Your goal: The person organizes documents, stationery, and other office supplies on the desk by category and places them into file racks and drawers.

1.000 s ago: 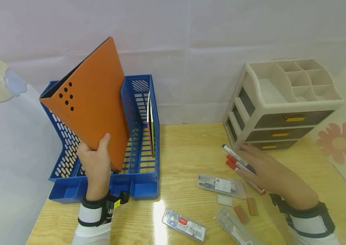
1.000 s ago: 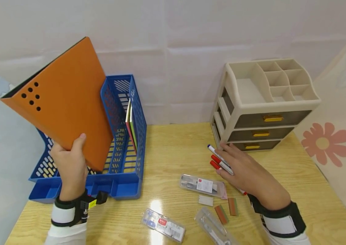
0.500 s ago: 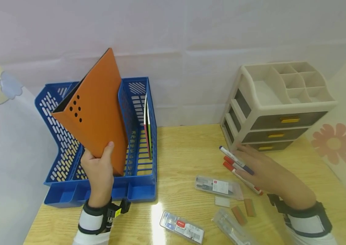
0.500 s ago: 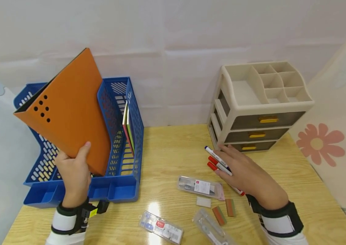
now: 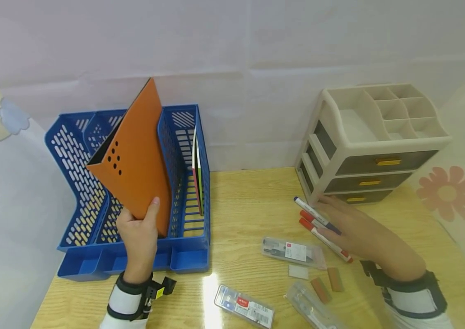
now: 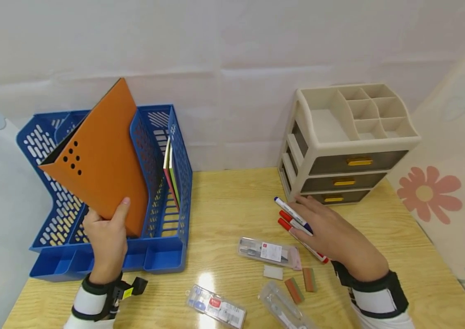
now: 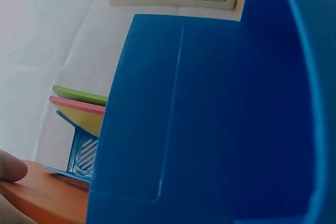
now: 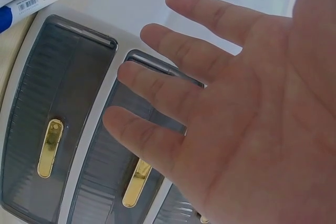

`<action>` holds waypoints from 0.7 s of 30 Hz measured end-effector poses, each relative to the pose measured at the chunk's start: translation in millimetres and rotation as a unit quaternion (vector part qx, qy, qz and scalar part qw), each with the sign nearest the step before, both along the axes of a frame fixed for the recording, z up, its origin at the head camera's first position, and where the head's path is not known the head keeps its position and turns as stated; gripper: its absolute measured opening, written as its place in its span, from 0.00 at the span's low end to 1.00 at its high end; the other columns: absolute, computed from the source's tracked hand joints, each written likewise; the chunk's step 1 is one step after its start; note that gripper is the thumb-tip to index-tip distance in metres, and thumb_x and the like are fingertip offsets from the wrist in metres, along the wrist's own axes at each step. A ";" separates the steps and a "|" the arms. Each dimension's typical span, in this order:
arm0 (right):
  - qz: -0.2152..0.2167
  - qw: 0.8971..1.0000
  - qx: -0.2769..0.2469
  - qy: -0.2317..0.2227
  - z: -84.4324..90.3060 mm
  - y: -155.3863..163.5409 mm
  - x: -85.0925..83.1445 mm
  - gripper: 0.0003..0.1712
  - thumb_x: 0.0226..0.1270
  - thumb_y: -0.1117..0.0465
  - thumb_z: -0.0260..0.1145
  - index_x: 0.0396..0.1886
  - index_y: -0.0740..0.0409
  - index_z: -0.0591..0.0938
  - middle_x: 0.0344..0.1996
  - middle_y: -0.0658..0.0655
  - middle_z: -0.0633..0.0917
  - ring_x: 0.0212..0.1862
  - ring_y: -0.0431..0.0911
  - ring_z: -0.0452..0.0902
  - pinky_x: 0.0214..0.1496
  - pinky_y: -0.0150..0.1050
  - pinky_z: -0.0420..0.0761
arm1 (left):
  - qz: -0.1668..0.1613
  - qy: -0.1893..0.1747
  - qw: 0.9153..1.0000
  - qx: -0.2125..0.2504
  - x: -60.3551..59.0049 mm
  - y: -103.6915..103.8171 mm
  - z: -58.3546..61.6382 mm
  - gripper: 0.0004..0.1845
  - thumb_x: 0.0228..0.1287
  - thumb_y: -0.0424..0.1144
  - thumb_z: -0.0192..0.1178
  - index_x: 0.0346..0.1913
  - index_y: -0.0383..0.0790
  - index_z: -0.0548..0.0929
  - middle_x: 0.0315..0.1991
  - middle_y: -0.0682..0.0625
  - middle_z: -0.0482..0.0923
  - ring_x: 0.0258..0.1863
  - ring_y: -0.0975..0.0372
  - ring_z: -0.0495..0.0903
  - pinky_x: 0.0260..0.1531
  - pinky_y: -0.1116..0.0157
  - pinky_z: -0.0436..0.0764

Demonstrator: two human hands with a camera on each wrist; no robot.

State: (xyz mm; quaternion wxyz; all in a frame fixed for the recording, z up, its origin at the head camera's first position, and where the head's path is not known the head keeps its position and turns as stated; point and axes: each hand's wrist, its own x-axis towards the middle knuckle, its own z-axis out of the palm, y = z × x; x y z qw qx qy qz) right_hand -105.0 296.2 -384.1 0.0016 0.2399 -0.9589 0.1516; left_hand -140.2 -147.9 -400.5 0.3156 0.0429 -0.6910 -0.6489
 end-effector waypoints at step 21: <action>-0.046 0.997 0.019 -0.063 5.4 1.2 0.3 0.28 0.73 0.49 0.68 0.68 0.56 0.79 0.49 0.55 0.86 0.43 0.47 0.80 0.52 0.56 0.84 | -0.045 -0.014 0.995 -0.092 3.7 -3.4 -13.3 0.24 0.59 0.25 0.72 0.60 0.30 0.81 0.51 0.38 0.84 0.47 0.60 0.83 0.45 0.76 0.81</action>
